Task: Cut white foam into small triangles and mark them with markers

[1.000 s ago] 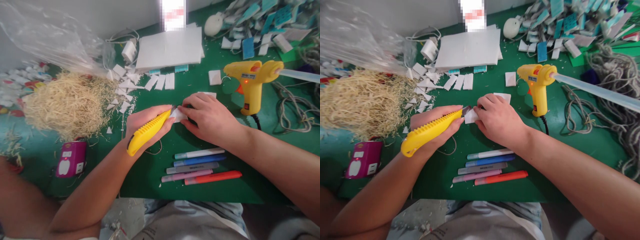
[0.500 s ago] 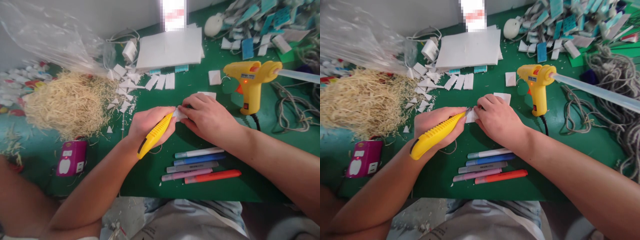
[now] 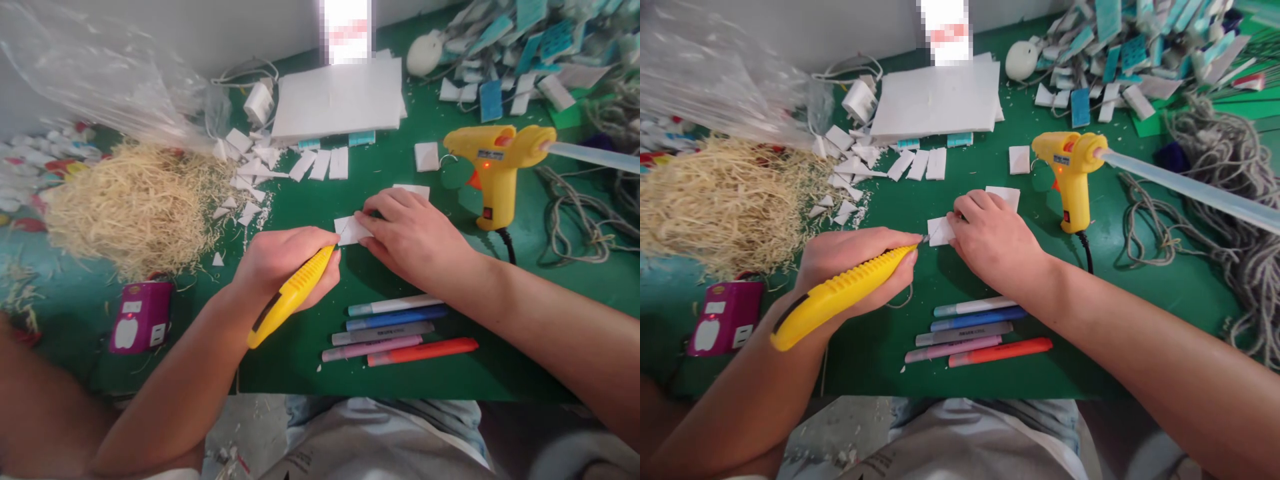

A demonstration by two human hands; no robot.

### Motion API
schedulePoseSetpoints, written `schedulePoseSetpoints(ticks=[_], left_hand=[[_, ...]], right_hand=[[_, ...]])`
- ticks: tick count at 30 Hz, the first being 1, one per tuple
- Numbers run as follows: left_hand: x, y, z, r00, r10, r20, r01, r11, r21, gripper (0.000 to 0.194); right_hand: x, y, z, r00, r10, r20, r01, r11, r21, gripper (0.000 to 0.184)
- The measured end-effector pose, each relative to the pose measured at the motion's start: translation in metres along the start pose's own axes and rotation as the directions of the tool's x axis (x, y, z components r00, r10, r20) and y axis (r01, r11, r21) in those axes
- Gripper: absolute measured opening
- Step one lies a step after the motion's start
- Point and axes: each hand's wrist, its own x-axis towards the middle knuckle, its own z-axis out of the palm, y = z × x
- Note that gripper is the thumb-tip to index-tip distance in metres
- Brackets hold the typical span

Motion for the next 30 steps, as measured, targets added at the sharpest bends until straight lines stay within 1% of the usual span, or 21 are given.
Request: schedulePoseSetpoints(ticks=[3, 5, 9, 11, 13, 15, 17, 18, 21, 24, 30], left_hand=[[-0.002, 0.0, -0.003, 1.0, -0.005, 0.021, 0.005, 1.0, -0.01, 0.013], [-0.003, 0.001, -0.003, 1.0, -0.019, 0.001, 0.019, 1.0, -0.005, 0.012], [-0.006, 0.002, 0.004, 0.993, -0.064, -0.103, 0.068, 0.997, 0.037, 0.01], [-0.007, 0.001, 0.01, 0.98, -0.103, -0.172, 0.112, 0.993, 0.042, 0.013], [-0.006, 0.0, 0.016, 0.967, -0.153, -0.203, 0.161, 0.987, 0.021, 0.015], [-0.005, -0.001, 0.02, 0.966, -0.161, -0.203, 0.16, 0.987, -0.022, 0.014], [-0.004, -0.002, 0.023, 0.971, -0.125, -0.202, 0.114, 0.991, -0.066, 0.013], [-0.003, -0.003, 0.024, 0.973, -0.137, -0.185, 0.125, 0.989, -0.076, 0.014], [-0.003, -0.004, 0.025, 0.976, -0.138, -0.166, 0.125, 0.988, -0.089, 0.015], [-0.004, -0.005, 0.025, 0.978, -0.101, -0.18, 0.087, 0.993, -0.084, 0.015], [-0.007, -0.004, 0.023, 0.976, -0.181, -0.119, 0.171, 0.982, -0.085, 0.015]], right_hand=[[-0.001, 0.001, 0.0, 1.0, -0.007, 0.002, 0.007, 1.0, -0.008, 0.029], [-0.001, 0.001, -0.001, 1.0, -0.007, -0.001, 0.007, 1.0, 0.009, 0.029], [-0.001, 0.002, 0.0, 1.0, 0.006, -0.025, -0.005, 0.999, 0.051, 0.027], [-0.001, 0.002, 0.001, 1.0, -0.003, -0.028, 0.004, 0.999, 0.037, 0.028], [-0.001, 0.002, 0.002, 0.999, -0.019, -0.035, 0.02, 1.0, 0.018, 0.03], [-0.002, 0.002, 0.003, 0.998, -0.028, -0.049, 0.029, 1.0, 0.008, 0.031], [-0.002, 0.003, 0.004, 0.998, -0.032, -0.063, 0.032, 0.999, 0.005, 0.03], [-0.002, 0.003, 0.005, 0.997, -0.033, -0.07, 0.034, 0.999, 0.007, 0.03], [-0.002, 0.004, 0.006, 0.996, -0.029, -0.079, 0.03, 0.999, 0.018, 0.029], [-0.002, 0.005, 0.006, 0.998, -0.019, -0.064, 0.021, 0.999, 0.028, 0.029], [-0.003, 0.005, 0.006, 0.996, -0.035, -0.083, 0.037, 0.999, 0.012, 0.03]])
